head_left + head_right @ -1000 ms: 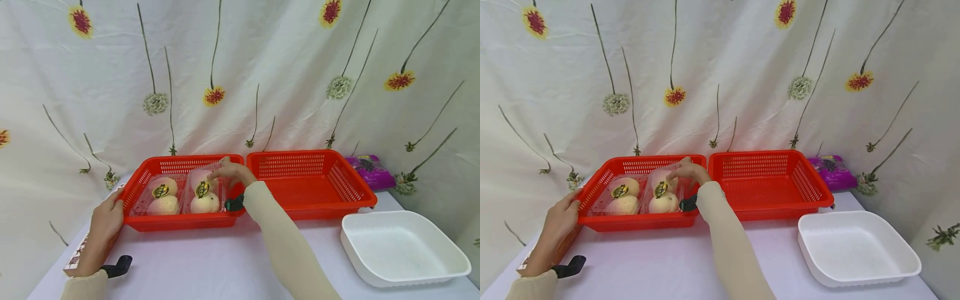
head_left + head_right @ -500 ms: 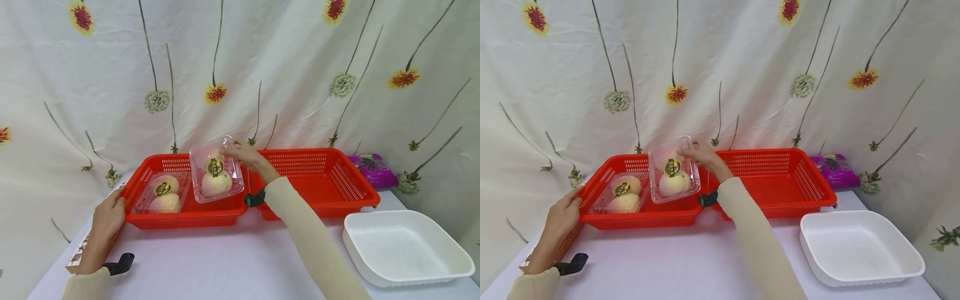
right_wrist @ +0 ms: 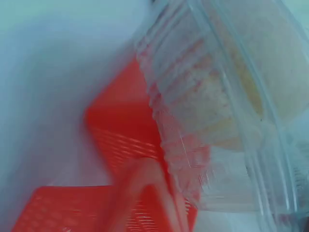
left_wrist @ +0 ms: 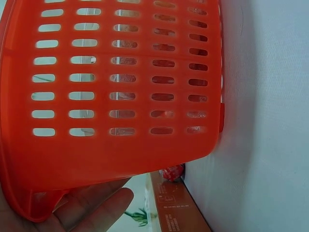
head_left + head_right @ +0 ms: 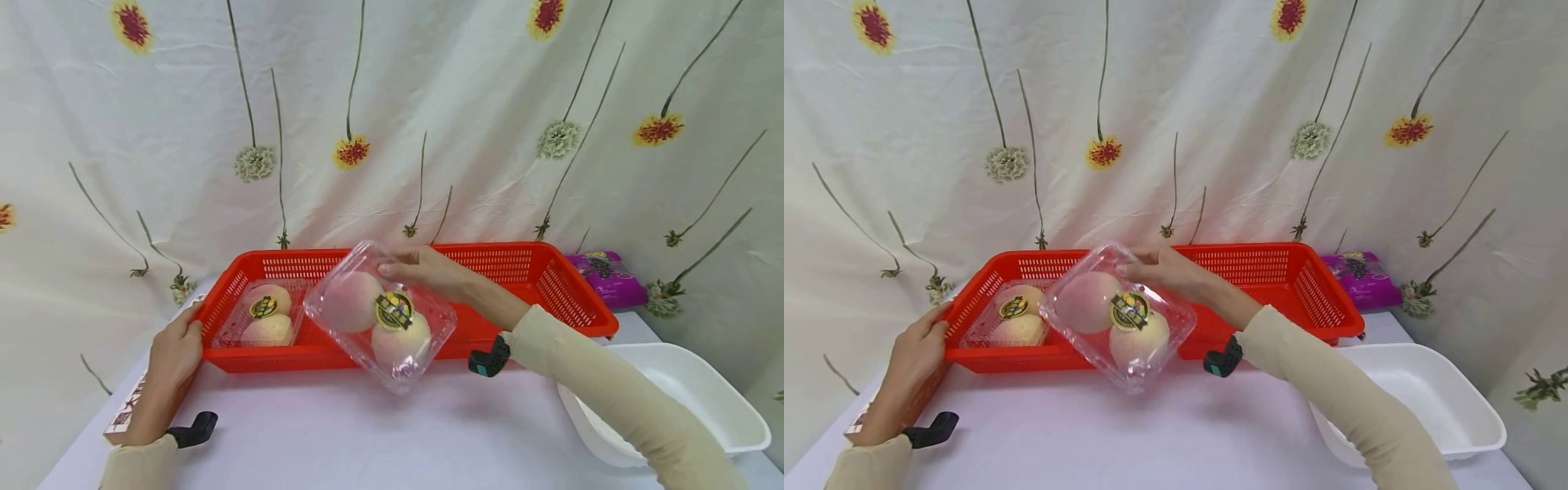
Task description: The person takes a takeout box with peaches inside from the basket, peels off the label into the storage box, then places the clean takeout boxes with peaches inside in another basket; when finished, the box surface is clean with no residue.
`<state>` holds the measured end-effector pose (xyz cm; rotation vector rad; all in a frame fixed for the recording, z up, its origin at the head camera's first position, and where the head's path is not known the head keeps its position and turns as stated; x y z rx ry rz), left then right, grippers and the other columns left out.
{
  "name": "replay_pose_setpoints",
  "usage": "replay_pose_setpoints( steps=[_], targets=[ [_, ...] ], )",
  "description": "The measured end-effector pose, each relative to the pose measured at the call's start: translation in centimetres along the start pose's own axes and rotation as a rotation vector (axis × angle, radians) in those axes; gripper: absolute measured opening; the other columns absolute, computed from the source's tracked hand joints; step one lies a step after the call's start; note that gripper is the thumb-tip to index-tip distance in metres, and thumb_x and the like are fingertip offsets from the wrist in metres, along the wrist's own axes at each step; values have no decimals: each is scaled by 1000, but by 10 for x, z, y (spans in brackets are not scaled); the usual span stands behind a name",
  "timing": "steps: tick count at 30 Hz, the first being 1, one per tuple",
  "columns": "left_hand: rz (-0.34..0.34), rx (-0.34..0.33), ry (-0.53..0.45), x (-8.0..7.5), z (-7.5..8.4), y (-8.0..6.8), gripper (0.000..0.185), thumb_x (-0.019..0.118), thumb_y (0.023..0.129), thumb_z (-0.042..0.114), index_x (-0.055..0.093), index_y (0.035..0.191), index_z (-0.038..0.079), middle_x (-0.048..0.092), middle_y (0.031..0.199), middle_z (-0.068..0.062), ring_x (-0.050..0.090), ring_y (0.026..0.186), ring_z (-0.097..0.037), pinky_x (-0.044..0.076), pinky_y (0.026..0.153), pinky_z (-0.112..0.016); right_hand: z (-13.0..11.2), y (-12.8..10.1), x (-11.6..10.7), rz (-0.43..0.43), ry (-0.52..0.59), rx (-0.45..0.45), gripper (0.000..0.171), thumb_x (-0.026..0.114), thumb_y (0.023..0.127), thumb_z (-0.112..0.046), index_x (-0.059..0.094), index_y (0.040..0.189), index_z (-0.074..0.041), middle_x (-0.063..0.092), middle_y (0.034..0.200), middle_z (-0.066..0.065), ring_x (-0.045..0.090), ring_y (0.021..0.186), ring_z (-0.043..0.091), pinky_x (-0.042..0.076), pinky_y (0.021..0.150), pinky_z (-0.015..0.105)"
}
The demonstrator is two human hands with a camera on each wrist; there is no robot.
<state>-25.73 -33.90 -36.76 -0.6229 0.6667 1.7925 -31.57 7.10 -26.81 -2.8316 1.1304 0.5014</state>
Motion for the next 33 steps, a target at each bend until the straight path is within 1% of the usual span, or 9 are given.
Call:
replay_pose_setpoints(
  steps=[2, 4, 8, 11, 13, 15, 19, 27, 33],
  targets=[
    [-1, -1, -10, 0, 0, 0, 53, 21, 102, 20, 12, 153, 9, 26, 146, -35, 33, 125, -53, 32, 97, -69, 3, -13, 8, -92, -61, 2, 47, 57, 97, -27, 48, 142, -22, 57, 133, -1, 49, 125, 20, 47, 98, 40],
    [-6, -1, -18, 0, 1, 1, 54, 21, 102, 21, 11, 153, 10, 26, 147, -35, 33, 125, -52, 33, 97, -68, 7, -23, 17, -178, -86, 20, 43, 59, 96, -25, 53, 138, -21, 63, 123, 2, 54, 119, 21, 50, 95, 38],
    [-7, -8, -13, -1, 0, 2, 54, 21, 102, 21, 10, 154, 11, 26, 147, -35, 33, 126, -52, 34, 97, -68, 21, -35, 34, -323, -95, 33, 38, 59, 95, -24, 58, 133, -20, 67, 112, 4, 59, 110, 20, 52, 91, 37],
    [-1, -17, -9, -1, -1, 2, 53, 21, 102, 21, 11, 154, 11, 25, 148, -34, 32, 127, -53, 32, 98, -68, 34, -38, 43, -411, -92, 42, 40, 59, 95, -26, 56, 134, -21, 66, 113, 1, 60, 107, 18, 53, 90, 37],
    [2, -20, -11, 0, -2, 2, 53, 21, 103, 21, 11, 154, 11, 25, 148, -34, 31, 128, -53, 32, 99, -68, 41, -39, 47, -450, -93, 63, 42, 59, 95, -28, 54, 136, -23, 65, 117, -1, 60, 109, 17, 52, 91, 35],
    [4, -22, -14, 0, -2, 2, 53, 21, 102, 21, 11, 154, 11, 25, 148, -34, 31, 128, -53, 32, 99, -68, 47, -40, 50, -468, -98, 98, 40, 59, 95, -29, 55, 135, -25, 64, 118, -3, 59, 109, 15, 51, 91, 34],
    [4, -25, -22, 0, -2, 1, 53, 21, 102, 21, 11, 154, 11, 24, 149, -34, 30, 129, -53, 31, 99, -68, 58, -39, 53, -467, -125, 148, 37, 58, 96, -29, 56, 133, -26, 64, 117, -5, 57, 111, 12, 50, 93, 30],
    [-3, -24, -29, 1, -2, -1, 54, 21, 103, 23, 9, 154, 11, 24, 149, -34, 32, 128, -53, 36, 97, -66, 64, -32, 61, -441, -334, 191, 39, 53, 97, -37, 53, 136, -29, 56, 124, -15, 48, 118, 4, 42, 100, 29],
    [-6, -28, -45, 2, -1, -1, 54, 21, 103, 22, 8, 154, 12, 24, 149, -33, 32, 128, -52, 37, 97, -65, 68, -32, 64, -398, -406, 255, 42, 52, 97, -39, 51, 138, -31, 54, 129, -15, 47, 119, 5, 40, 103, 34]
  ],
)
Point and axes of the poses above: each hand's wrist, its own y-axis towards the middle knuckle, its own x-axis out of the palm, z = x × y, the point moved 1 cm from there along y, towards the middle knuckle
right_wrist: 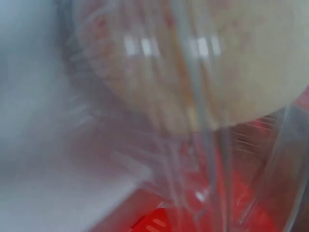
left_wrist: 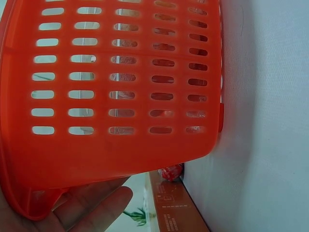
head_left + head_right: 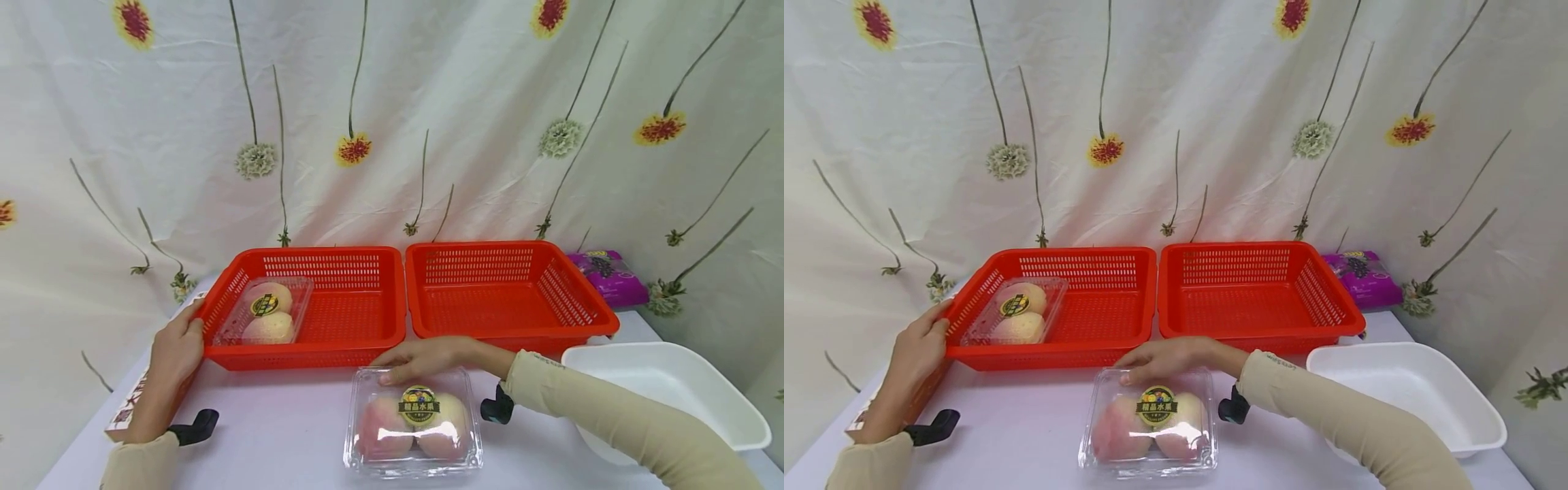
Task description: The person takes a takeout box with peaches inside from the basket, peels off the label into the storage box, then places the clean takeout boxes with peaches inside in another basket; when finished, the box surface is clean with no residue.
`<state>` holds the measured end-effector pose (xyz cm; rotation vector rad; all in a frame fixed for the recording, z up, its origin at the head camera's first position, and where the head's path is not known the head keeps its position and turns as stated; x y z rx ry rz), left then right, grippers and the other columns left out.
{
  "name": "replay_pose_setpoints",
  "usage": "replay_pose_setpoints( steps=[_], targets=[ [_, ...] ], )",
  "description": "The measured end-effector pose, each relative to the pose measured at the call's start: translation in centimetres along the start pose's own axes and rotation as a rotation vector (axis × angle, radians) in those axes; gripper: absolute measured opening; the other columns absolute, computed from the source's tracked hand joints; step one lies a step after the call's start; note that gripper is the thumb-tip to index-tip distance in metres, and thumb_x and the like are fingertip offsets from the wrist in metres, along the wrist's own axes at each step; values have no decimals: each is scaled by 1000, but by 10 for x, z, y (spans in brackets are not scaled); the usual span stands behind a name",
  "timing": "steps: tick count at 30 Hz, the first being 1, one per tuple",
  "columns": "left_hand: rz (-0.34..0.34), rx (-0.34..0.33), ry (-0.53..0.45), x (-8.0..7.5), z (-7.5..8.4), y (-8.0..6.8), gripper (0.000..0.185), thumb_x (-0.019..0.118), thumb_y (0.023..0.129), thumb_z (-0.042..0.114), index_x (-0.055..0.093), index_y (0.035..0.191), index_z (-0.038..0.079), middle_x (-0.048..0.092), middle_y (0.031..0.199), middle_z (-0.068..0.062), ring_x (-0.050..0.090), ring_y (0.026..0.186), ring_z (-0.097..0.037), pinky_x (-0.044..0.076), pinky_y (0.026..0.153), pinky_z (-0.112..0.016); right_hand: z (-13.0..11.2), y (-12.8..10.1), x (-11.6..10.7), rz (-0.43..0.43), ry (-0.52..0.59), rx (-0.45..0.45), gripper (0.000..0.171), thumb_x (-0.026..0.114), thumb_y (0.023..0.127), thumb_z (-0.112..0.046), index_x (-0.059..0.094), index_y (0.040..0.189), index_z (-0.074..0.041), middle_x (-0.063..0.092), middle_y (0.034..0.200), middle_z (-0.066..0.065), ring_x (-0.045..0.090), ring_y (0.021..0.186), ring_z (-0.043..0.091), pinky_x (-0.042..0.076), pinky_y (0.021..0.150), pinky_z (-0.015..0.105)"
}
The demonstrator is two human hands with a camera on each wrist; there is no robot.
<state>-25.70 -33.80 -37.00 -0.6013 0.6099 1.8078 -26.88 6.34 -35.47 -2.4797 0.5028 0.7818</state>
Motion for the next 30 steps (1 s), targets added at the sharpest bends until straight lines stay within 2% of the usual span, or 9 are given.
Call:
replay_pose_setpoints(
  steps=[7, 14, 21, 25, 30],
  targets=[
    [-4, -4, -8, 1, 1, 1, 54, 21, 103, 22, 9, 154, 12, 25, 149, -33, 33, 128, -52, 38, 97, -64, 7, -1, 2, 27, 0, 4, 44, 49, 98, -39, 49, 141, -28, 53, 134, -12, 47, 120, 7, 40, 103, 34],
    [-11, -9, -8, 0, 1, 1, 54, 20, 103, 23, 8, 154, 13, 23, 150, -32, 31, 129, -52, 37, 98, -65, 8, -1, 2, 28, 42, -5, 44, 53, 97, -33, 50, 140, -27, 54, 131, -12, 47, 119, 8, 42, 100, 30],
    [-9, -16, -8, 0, 1, -1, 54, 20, 103, 23, 8, 154, 14, 22, 150, -32, 31, 129, -52, 39, 97, -64, 8, 2, 5, 77, -43, -98, 40, 51, 99, -21, 52, 139, -19, 56, 131, -9, 48, 108, 3, 42, 97, 22],
    [-5, -11, -2, 0, 1, -1, 54, 20, 103, 23, 8, 154, 13, 22, 150, -33, 31, 129, -52, 38, 97, -64, 7, 2, 7, 96, -55, -142, 40, 50, 99, -15, 53, 138, -17, 57, 129, -8, 47, 107, 3, 44, 93, 20],
    [-10, -12, -4, 0, 2, -1, 54, 20, 103, 23, 8, 154, 13, 22, 150, -33, 31, 129, -52, 38, 97, -64, 4, 2, 8, 120, -83, -183, 39, 51, 99, -12, 55, 136, -17, 60, 114, -9, 49, 98, 3, 46, 79, 18]
  ],
)
Point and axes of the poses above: each hand's wrist, its own y-axis towards the middle knuckle, its own x-axis out of the palm, z = x × y, the point moved 1 cm from there along y, towards the middle knuckle
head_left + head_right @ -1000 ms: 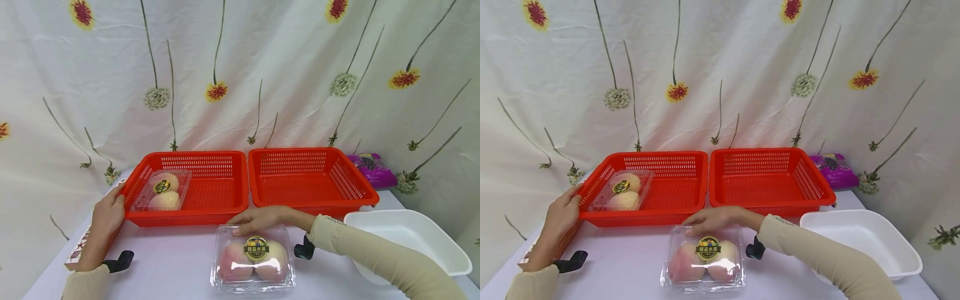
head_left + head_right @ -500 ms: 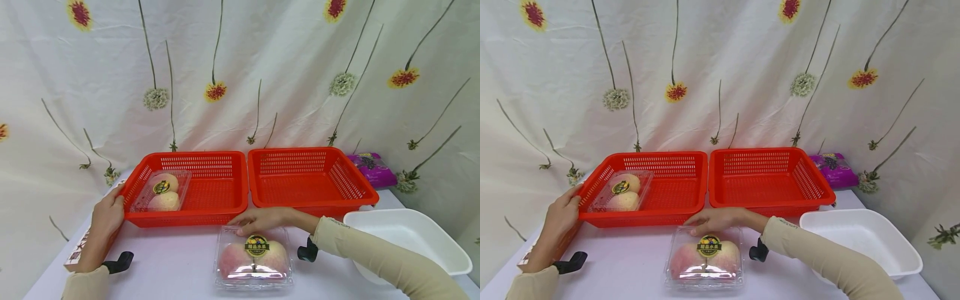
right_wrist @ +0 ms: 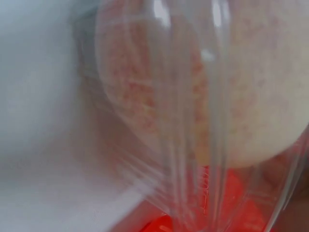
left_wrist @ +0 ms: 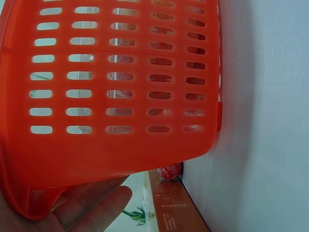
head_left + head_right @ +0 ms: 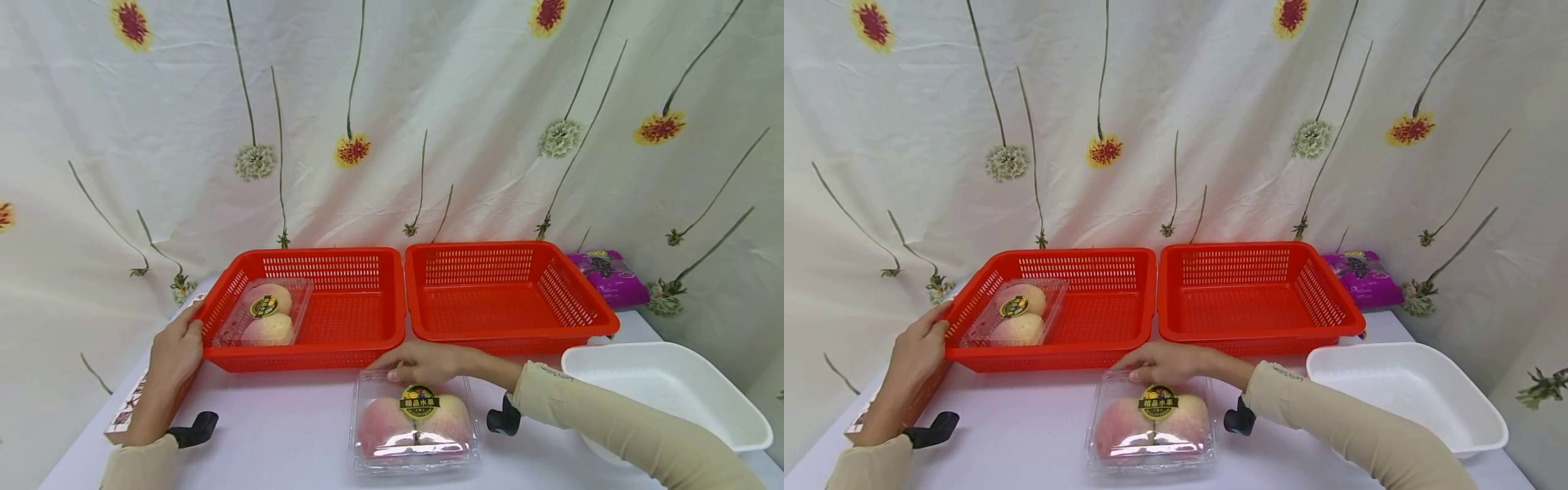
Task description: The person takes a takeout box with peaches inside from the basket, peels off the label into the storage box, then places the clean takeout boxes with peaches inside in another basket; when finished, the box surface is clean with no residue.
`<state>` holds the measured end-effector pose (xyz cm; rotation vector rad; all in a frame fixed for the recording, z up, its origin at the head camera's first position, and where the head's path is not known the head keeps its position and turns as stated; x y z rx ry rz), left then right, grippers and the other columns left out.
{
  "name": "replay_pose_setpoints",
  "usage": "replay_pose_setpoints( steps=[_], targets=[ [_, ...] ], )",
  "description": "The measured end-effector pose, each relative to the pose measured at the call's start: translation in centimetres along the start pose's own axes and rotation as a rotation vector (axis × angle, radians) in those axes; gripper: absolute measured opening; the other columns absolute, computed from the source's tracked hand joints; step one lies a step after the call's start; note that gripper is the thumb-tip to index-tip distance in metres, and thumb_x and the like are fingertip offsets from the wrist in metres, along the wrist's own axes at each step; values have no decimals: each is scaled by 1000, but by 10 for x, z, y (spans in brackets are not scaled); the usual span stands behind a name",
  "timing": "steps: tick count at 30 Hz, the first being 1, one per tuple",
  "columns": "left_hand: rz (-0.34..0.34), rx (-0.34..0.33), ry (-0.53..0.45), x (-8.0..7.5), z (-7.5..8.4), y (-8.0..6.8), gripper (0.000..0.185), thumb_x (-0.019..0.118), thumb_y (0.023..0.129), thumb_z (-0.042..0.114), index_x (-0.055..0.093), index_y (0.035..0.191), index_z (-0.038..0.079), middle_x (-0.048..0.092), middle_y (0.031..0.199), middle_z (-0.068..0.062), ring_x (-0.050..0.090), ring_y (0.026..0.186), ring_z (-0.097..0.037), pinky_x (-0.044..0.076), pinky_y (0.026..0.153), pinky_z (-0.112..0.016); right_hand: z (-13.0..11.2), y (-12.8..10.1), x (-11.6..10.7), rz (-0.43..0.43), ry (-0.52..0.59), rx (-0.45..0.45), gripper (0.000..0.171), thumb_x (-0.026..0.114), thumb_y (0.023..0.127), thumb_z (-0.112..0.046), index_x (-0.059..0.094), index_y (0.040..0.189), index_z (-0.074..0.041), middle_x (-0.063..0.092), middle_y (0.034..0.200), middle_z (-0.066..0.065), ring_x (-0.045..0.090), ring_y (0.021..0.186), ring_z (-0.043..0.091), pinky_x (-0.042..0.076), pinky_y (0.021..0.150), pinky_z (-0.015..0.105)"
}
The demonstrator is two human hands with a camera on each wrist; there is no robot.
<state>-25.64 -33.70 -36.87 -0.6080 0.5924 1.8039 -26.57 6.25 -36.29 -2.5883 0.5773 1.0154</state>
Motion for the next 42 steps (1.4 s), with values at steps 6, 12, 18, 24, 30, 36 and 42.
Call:
replay_pose_setpoints(
  steps=[6, 12, 18, 24, 30, 36, 42],
  targets=[
    [-2, -1, 2, 0, 0, 1, 54, 20, 103, 23, 8, 154, 12, 22, 150, -33, 30, 130, -53, 36, 98, -65, -3, -2, 1, 87, -45, 0, 36, 52, 97, -8, 62, 130, -19, 61, 93, -9, 47, 73, 3, 41, 65, 17],
    [8, -2, 6, 0, -1, 1, 53, 20, 103, 23, 9, 154, 12, 23, 150, -33, 30, 129, -53, 36, 98, -66, -4, -3, 4, 111, -102, -3, 36, 51, 98, -8, 60, 132, -17, 64, 114, -7, 50, 82, 4, 43, 72, 16],
    [119, 118, 176, 1, 3, -1, 52, 29, 102, 22, 25, 151, 4, 40, 137, -33, 43, 117, -49, 42, 91, -65, -15, -19, -2, 88, -213, 16, 38, 49, 100, -17, 53, 138, -17, 59, 127, -8, 54, 94, 3, 46, 89, 19],
    [342, 497, 285, 5, 37, -19, 41, 54, 95, 14, 53, 133, 0, 52, 123, -27, 48, 112, -45, 46, 84, -65, -25, -51, -8, 165, -278, 49, 41, 57, 97, -25, 54, 137, -19, 60, 130, -5, 56, 116, 8, 46, 99, 30],
    [151, 849, 218, 43, 84, -72, 43, 74, 82, 17, 62, 124, 10, 63, 112, 0, 60, 99, -18, 55, 79, -41, -20, -71, 0, 263, -378, 113, 36, 63, 92, -31, 64, 126, -17, 61, 104, -6, 54, 92, 9, 49, 79, 23],
    [-155, 1037, 269, 105, 102, -122, 58, 69, 83, 49, 55, 134, 26, 54, 128, 12, 52, 116, -9, 53, 88, -40, -14, -77, 7, 354, -407, 123, 32, 69, 88, -28, 67, 118, -19, 55, 96, -6, 54, 88, 12, 48, 75, 22],
    [-298, 952, 293, 134, 97, -127, 76, 56, 83, 68, 44, 144, 25, 42, 146, 2, 42, 132, -19, 45, 97, -50, -11, -79, 12, 362, -381, 149, 31, 66, 89, -25, 67, 120, -21, 52, 91, -8, 51, 78, 11, 46, 64, 19]
  ],
)
Point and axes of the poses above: each hand's wrist, its own y-axis towards the middle knuckle, its own x-axis out of the palm, z = x × y, the point moved 1 cm from there along y, towards the middle knuckle
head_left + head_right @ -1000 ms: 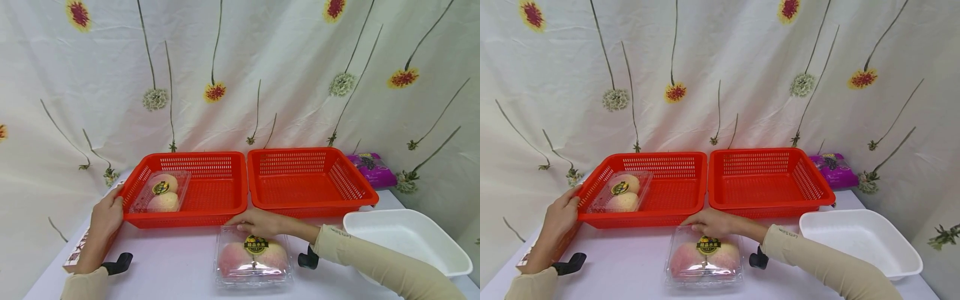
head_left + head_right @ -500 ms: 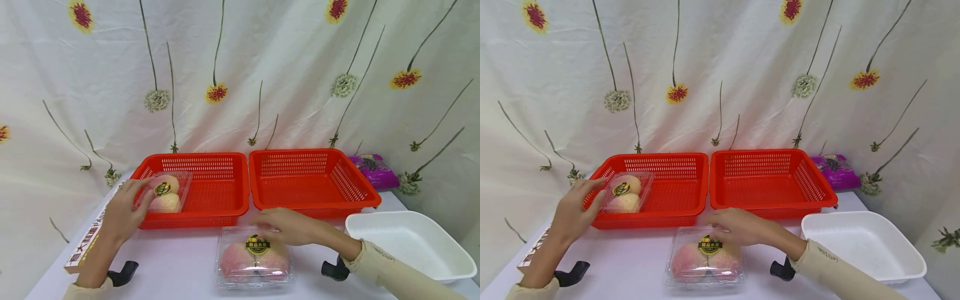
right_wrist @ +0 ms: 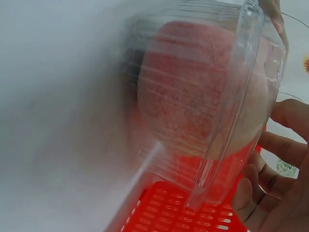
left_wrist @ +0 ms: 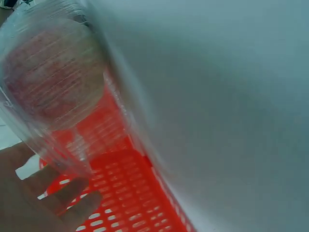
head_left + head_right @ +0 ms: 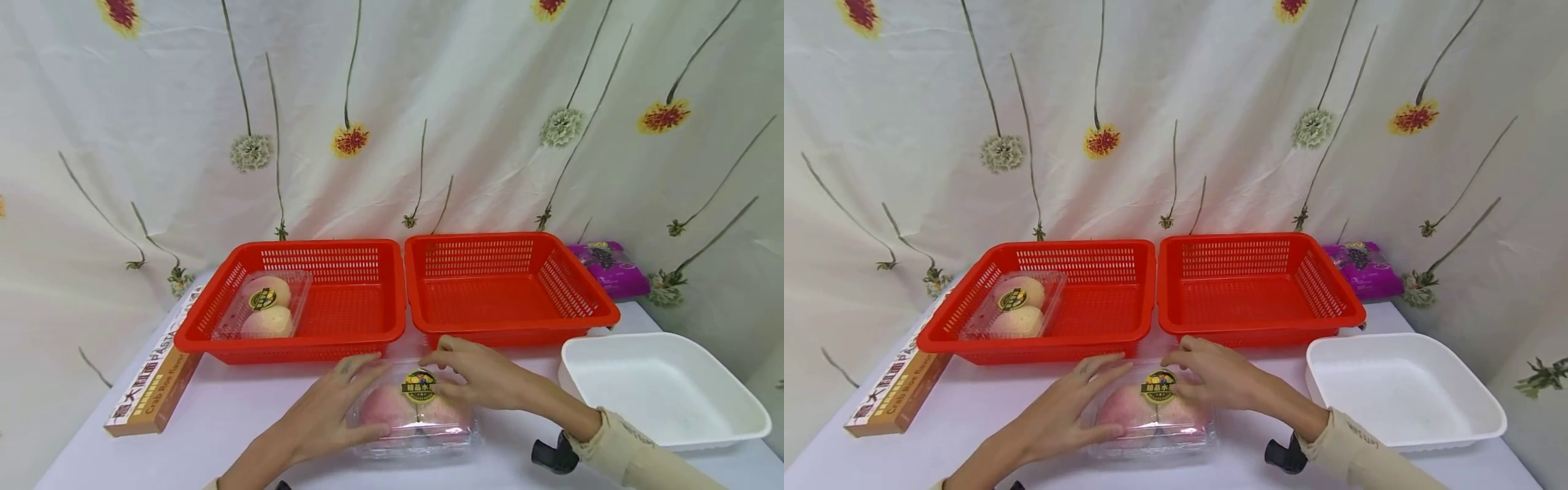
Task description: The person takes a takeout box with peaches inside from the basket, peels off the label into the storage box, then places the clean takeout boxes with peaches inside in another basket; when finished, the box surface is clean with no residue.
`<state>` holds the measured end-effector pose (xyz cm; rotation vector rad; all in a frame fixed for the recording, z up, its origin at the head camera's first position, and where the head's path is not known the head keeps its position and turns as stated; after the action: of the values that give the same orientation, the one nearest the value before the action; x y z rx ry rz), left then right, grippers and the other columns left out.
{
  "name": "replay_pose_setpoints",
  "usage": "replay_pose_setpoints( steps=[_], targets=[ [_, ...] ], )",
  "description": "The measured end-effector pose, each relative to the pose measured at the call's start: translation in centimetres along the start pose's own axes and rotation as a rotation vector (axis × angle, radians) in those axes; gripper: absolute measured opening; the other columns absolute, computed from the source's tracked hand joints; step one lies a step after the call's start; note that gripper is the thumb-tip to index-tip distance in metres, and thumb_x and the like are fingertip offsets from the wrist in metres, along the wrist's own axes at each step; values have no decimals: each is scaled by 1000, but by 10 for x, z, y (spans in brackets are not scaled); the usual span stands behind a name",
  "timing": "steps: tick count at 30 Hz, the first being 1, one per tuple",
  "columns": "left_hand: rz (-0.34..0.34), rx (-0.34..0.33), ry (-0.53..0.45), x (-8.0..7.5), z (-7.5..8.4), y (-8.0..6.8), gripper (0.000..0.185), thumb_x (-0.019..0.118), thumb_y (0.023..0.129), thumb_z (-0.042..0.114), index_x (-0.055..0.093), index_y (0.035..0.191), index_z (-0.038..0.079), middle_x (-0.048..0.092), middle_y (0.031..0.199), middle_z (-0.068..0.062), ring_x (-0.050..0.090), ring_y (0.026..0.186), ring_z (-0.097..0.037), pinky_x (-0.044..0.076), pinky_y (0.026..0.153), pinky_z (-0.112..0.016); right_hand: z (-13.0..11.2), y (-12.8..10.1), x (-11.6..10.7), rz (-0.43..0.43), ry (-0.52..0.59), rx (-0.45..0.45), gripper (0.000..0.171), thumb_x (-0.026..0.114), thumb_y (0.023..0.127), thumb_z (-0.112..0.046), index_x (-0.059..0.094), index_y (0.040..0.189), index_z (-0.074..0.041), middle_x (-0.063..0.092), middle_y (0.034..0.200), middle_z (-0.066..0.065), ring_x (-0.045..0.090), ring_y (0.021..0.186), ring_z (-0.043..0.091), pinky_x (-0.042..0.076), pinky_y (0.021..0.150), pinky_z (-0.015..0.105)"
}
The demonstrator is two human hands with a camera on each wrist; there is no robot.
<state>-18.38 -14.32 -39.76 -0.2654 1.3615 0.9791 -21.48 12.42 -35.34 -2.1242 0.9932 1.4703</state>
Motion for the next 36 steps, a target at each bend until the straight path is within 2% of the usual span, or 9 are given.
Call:
replay_pose_setpoints(
  steps=[4, 11, 17, 23, 26, 31, 36],
  targets=[
    [-53, -76, -53, 3, -5, 3, 79, 52, 83, 70, 38, 148, 26, 37, 149, 2, 40, 134, -25, 42, 98, -57, 2, 3, 0, 23, -26, -21, 34, 65, 88, -23, 67, 121, -18, 51, 88, -7, 48, 75, 8, 43, 61, 18],
    [-80, -153, -61, 2, -9, 8, 81, 50, 83, 73, 37, 148, 28, 38, 148, 2, 41, 133, -29, 41, 98, -59, 1, 12, 0, 68, -3, 2, 26, 69, 87, -23, 69, 112, -17, 55, 91, -6, 51, 75, 12, 44, 63, 21],
    [-81, -162, -67, 2, -9, 9, 82, 51, 81, 74, 38, 148, 28, 40, 146, 3, 42, 132, -27, 42, 97, -58, -6, 21, 8, 155, -34, 23, 10, 72, 86, -24, 66, 93, -19, 58, 87, -11, 57, 77, 6, 48, 66, 23],
    [-79, -166, -77, 2, -9, 9, 82, 53, 80, 73, 40, 147, 27, 41, 145, 3, 43, 131, -26, 42, 97, -58, -9, 26, 13, 222, -76, 11, 11, 73, 85, -17, 62, 84, -19, 55, 79, -11, 50, 68, 5, 43, 58, 20],
    [-77, -160, -79, 2, -9, 10, 82, 54, 80, 73, 41, 147, 26, 42, 144, 3, 43, 131, -26, 42, 98, -58, -6, 26, 14, 217, -11, -2, 13, 70, 87, -15, 59, 83, -20, 53, 78, -12, 49, 68, 4, 43, 59, 20],
    [-78, -160, -95, 4, -9, 9, 83, 54, 80, 73, 41, 147, 26, 41, 145, 2, 42, 131, -26, 42, 97, -58, 0, 23, 15, 186, 199, -15, 15, 65, 90, -11, 55, 84, -19, 53, 76, -11, 49, 70, 5, 43, 63, 21],
    [-94, -171, -105, 4, -10, 10, 83, 54, 79, 74, 40, 147, 27, 41, 144, 3, 43, 130, -25, 43, 96, -57, 4, 18, 16, 174, 342, -39, 9, 61, 93, -10, 55, 88, -13, 56, 80, -6, 50, 73, 8, 44, 65, 21]
  ],
)
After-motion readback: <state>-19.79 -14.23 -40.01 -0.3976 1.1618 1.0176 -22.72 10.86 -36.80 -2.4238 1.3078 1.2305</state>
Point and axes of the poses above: each hand's wrist, its own y-axis towards the middle knuckle, its own x-axis out of the palm, z = x × y, the point moved 1 cm from there along y, towards the middle knuckle
